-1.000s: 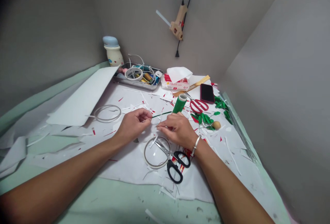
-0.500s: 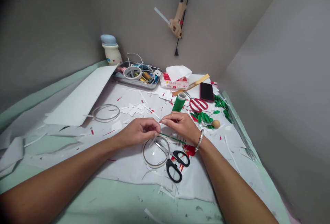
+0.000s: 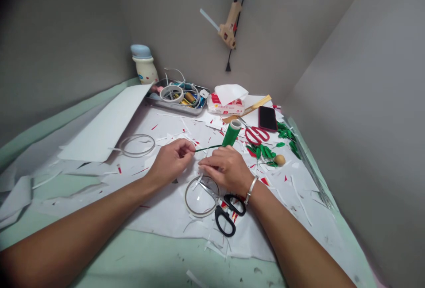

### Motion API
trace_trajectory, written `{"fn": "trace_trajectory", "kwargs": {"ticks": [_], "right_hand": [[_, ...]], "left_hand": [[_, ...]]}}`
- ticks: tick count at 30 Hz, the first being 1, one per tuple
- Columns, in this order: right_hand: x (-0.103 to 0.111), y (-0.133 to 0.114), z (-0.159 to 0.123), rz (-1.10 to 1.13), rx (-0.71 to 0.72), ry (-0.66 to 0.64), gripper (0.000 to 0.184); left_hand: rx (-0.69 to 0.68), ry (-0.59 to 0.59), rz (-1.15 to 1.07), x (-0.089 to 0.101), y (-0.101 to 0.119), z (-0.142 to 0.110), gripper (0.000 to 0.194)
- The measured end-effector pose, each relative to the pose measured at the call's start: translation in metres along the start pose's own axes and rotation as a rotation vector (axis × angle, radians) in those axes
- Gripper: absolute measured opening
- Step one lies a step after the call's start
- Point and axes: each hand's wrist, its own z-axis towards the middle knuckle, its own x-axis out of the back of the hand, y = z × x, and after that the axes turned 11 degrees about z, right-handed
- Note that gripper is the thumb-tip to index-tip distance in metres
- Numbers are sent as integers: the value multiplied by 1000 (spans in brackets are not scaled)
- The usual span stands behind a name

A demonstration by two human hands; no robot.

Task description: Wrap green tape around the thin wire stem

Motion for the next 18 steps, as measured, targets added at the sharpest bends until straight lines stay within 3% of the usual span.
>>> {"fn": "trace_trajectory", "kwargs": {"ticks": [5,11,15,18], "right_hand": [[8,0,2,-14,-6,80,16],[13,6,2,232,-145,162,19],[14,14,1,361,-252,139,19],[9,14,1,380,-264,109,21]], "left_hand": [[-92,-51,100,-1,3,-3,13],[-243,-275,-96,-4,5,-8,13],[-197,-390,-255,-1,7,-7,10],[-98,-398,-405,1,7,-3,8]]}}
